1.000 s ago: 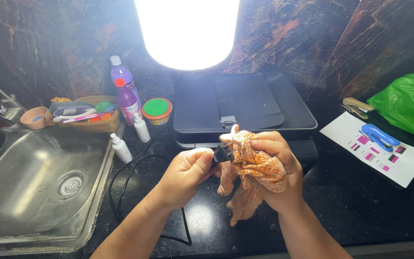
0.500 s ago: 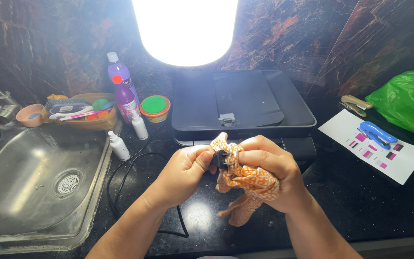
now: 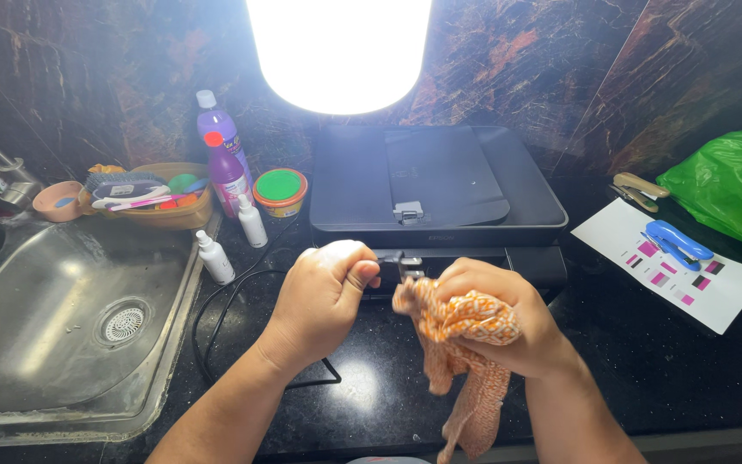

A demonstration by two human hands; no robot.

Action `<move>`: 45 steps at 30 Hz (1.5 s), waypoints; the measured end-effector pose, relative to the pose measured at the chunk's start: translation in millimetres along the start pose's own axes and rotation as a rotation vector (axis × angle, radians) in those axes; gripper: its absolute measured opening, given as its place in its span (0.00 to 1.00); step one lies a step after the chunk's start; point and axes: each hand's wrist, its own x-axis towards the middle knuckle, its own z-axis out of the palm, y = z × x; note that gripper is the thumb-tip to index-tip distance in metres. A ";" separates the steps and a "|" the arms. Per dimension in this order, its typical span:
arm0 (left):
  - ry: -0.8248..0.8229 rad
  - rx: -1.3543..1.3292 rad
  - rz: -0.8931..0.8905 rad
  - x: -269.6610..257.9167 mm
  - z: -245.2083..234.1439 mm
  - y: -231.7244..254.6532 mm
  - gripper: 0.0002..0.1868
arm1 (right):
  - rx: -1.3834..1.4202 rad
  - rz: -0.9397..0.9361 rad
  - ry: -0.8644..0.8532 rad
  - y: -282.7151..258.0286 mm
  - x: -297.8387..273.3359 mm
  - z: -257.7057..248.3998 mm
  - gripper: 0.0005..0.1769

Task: The person wipes the power plug and cord of an Epson printer with a patterned cloth, then wipes the printer's exterior surfaces including the top, sides, and front. The person briefly opens and closes the paper output tray during the cleaning.

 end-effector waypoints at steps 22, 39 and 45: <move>0.413 0.410 0.309 -10.9 24.8 8.2 0.08 | -0.316 -0.019 0.421 -8.9 14.0 56.8 0.27; -0.039 -0.605 -0.228 -12.3 35.8 -7.1 0.20 | -0.414 -0.231 0.466 6.0 -0.5 52.7 0.27; -0.049 -0.560 -0.130 -13.4 30.5 -10.0 0.21 | -0.588 -0.203 0.442 10.9 -1.0 43.6 0.22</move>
